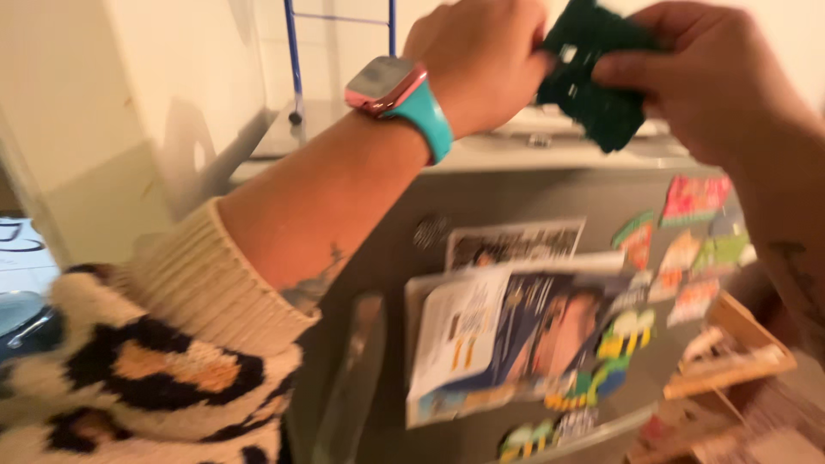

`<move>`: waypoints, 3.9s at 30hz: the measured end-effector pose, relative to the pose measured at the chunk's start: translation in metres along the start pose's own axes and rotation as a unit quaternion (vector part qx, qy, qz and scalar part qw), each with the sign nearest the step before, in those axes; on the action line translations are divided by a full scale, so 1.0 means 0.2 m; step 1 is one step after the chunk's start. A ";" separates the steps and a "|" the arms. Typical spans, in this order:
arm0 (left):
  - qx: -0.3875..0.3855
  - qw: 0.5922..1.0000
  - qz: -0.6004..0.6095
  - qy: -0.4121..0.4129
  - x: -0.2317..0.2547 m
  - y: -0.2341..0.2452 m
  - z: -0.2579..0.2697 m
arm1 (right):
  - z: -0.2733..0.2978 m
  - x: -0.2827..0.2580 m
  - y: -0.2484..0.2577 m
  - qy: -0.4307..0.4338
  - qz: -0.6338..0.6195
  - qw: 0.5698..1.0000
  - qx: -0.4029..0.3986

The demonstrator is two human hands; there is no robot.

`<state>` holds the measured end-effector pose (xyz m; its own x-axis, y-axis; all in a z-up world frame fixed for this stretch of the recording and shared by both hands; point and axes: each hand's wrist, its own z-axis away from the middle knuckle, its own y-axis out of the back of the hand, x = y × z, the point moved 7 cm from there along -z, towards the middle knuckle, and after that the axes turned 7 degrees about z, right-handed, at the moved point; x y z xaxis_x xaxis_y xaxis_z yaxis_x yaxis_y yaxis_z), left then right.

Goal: The person wipes the top and side of a refrigerator using a cloth and a green scouring pad, after moving items from the top of the appliance and wiping a white tray.

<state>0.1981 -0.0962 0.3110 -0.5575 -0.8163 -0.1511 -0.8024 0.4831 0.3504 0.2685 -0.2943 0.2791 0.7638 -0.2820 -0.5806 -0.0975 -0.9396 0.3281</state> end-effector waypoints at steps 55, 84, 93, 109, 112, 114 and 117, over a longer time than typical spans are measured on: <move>-0.553 0.785 -0.215 0.177 -0.47 -0.41 0.16 | -0.30 0.30 -0.36 -0.162 0.410 0.789 -0.428; -0.133 0.988 -0.059 0.045 -0.18 0.23 0.52 | 0.63 -0.32 -0.61 0.358 0.380 0.852 -0.050; -0.119 0.992 -0.022 0.028 -0.13 0.19 0.46 | 0.62 -0.26 -0.54 0.342 0.378 0.860 -0.013; -0.334 0.916 -0.172 0.142 0.09 -0.47 0.00 | -0.96 1.39 0.65 0.122 0.638 0.756 -0.081; -0.448 0.846 -0.244 0.157 0.07 -0.73 -0.09 | -0.91 1.45 0.66 -0.031 0.715 0.666 -0.210; -0.482 0.815 -0.285 0.148 -0.08 -1.03 -0.13 | -0.80 1.30 0.63 -0.055 0.679 0.679 -0.272; -0.542 0.759 -0.318 0.173 -0.06 -1.16 -0.17 | -0.67 1.16 0.62 -0.060 0.638 0.683 -0.350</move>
<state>0.3987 -0.2090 0.2625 0.1079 -0.9001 -0.4221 -0.1357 -0.4339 0.8907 0.5181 -0.4494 0.2849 0.2798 -0.8384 0.4677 -0.2748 0.3968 0.8758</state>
